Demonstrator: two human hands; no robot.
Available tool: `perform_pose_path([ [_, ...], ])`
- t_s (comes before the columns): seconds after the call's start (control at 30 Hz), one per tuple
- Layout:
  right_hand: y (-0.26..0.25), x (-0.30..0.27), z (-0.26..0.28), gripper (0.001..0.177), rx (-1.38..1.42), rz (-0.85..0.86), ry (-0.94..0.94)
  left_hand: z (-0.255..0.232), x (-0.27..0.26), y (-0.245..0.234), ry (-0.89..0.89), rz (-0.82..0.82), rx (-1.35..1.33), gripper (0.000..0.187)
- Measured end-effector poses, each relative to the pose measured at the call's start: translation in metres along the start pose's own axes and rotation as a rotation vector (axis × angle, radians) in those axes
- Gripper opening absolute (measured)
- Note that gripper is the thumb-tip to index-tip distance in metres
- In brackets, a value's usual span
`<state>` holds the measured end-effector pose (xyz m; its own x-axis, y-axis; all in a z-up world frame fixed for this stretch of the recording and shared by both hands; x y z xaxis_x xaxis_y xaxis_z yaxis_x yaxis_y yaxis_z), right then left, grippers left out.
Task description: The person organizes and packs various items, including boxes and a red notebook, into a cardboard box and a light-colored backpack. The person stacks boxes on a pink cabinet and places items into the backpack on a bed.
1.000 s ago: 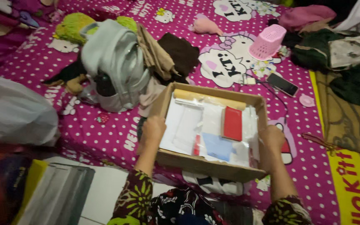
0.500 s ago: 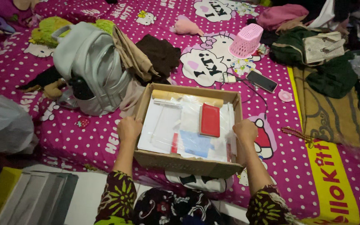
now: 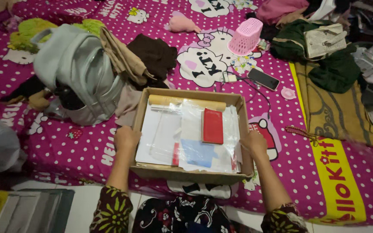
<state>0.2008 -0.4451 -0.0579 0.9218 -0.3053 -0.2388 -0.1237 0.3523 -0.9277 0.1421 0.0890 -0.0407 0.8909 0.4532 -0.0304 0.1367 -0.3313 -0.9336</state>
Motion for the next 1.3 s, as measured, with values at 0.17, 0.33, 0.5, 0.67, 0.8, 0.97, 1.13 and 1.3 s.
perform_pose_path([
  [0.17, 0.009, 0.01, -0.008, 0.043, 0.056, -0.037, -0.051, 0.012, 0.004, 0.011, 0.042, -0.04, -0.141, 0.04],
  [0.33, 0.014, 0.015, -0.017, 0.04, 0.151, -0.08, -0.125, 0.018, 0.012, 0.019, 0.074, -0.029, -0.149, 0.036],
  [0.5, 0.023, 0.024, -0.03, 0.039, 0.193, -0.063, -0.136, 0.017, 0.013, 0.024, 0.098, -0.029, -0.157, 0.033],
  [0.67, 0.012, 0.027, -0.036, 0.038, 0.13, -0.132, -0.213, 0.006, 0.005, 0.027, 0.1, -0.047, -0.194, 0.031],
  [0.8, -0.002, 0.021, -0.066, 0.04, 0.238, -0.032, -0.059, -0.015, -0.002, 0.041, 0.107, -0.03, -0.239, 0.033],
  [0.97, -0.026, 0.027, -0.112, 0.04, 0.239, -0.075, -0.084, -0.059, -0.007, 0.075, 0.188, -0.02, -0.259, 0.029],
  [1.13, -0.033, 0.054, -0.18, 0.038, 0.147, 0.016, 0.067, -0.112, -0.014, 0.1, 0.227, 0.014, -0.246, 0.027],
  [1.3, -0.031, 0.074, -0.218, 0.039, 0.106, -0.061, 0.011, -0.139, -0.031, 0.103, 0.151, 0.047, -0.245, 0.028],
])
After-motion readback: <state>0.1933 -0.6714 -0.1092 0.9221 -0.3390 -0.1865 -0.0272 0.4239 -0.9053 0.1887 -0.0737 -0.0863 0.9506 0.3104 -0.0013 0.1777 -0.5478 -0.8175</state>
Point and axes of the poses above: each hand's wrist, its own x-axis towards the middle knuckle, its own y-axis out of the palm, z = x × y, the point moved 5 cm from there along x, towards the middle knuckle, and after that the axes turned 6 degrees about y, right-handed, at the moved point
